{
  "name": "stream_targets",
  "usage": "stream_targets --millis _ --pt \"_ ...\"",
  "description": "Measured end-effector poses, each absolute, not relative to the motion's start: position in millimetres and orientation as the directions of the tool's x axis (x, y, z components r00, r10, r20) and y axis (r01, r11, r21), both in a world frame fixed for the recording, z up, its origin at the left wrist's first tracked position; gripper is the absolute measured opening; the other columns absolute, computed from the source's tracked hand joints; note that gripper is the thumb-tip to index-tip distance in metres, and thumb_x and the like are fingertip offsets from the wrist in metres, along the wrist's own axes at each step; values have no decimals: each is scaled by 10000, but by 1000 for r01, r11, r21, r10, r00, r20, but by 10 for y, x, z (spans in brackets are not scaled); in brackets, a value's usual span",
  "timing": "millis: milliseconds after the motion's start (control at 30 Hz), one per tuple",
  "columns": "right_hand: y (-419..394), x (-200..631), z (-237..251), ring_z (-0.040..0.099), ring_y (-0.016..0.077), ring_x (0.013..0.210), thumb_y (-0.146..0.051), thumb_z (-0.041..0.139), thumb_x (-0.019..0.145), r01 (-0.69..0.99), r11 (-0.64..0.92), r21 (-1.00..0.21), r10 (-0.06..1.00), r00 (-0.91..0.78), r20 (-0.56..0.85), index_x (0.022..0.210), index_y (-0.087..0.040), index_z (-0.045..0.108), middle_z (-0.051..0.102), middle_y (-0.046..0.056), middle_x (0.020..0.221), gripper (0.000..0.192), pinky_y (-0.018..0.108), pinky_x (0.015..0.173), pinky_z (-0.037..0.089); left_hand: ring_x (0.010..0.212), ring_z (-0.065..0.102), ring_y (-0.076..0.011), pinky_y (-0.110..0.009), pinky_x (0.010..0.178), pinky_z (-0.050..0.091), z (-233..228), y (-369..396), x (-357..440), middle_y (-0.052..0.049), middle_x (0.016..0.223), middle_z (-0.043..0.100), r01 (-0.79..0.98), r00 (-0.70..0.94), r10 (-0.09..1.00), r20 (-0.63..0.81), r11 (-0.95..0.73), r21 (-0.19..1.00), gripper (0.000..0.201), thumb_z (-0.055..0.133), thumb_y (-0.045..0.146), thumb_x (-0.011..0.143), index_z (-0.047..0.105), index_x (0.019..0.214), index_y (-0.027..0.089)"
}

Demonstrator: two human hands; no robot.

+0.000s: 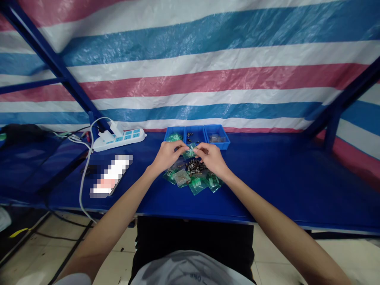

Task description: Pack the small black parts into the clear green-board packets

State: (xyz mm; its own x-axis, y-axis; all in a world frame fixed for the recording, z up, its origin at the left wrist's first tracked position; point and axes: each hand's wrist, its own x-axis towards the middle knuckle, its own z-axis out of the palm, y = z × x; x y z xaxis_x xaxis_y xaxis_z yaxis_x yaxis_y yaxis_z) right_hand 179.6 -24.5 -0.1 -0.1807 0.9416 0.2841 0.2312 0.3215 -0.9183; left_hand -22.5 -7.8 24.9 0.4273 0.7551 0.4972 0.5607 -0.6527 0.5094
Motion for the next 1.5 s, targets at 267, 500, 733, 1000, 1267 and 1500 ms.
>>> stream_targets --millis 267,500,733,1000,1267,1500 --pt "-231 1805 48 491 142 551 -516 670 806 178 312 -933 946 -151 287 714 -203 638 524 -11 627 328 284 517 445 555 604 -134 -257 578 465 263 -160 -153 49 600 576 396 481 715 507 -693 602 223 478 338 1012 588 1159 211" --pt "-237 1816 71 501 132 506 -530 654 822 185 263 -947 964 -93 250 673 -194 590 572 1 601 373 283 497 414 781 642 -161 -306 713 517 239 -151 -189 -58 991 666 457 576 606 548 -795 399 274 375 129 989 538 1197 204" --pt "-234 1776 16 583 167 518 -476 763 738 16 196 -981 980 -42 195 980 -232 618 574 -42 561 373 280 490 450 1029 643 -218 -342 829 544 165 -115 -225 -85 1220 600 553 612 574 543 -802 225 240 526 146 929 611 1147 197" --pt "-286 1770 86 691 219 808 -587 653 838 40 195 -980 964 -190 184 927 -200 648 723 81 859 397 262 535 474 855 673 -181 -313 774 530 186 -57 -227 -27 946 697 604 426 693 582 -696 387 200 558 232 970 641 1151 210" --pt "-236 1803 20 485 136 495 -579 632 848 235 309 -921 950 -119 289 624 -210 527 508 -23 564 444 288 507 389 866 659 -193 -297 706 529 204 -112 -214 -75 1069 651 539 440 700 563 -707 459 497 575 331 967 409 1429 251" --pt "-289 1791 89 642 220 900 -508 688 821 157 404 -901 914 -81 396 588 -192 566 662 88 1159 412 316 665 500 1084 598 -261 -404 840 561 180 -138 -189 -113 1293 494 556 561 605 565 -781 285 396 658 392 909 546 1257 238"
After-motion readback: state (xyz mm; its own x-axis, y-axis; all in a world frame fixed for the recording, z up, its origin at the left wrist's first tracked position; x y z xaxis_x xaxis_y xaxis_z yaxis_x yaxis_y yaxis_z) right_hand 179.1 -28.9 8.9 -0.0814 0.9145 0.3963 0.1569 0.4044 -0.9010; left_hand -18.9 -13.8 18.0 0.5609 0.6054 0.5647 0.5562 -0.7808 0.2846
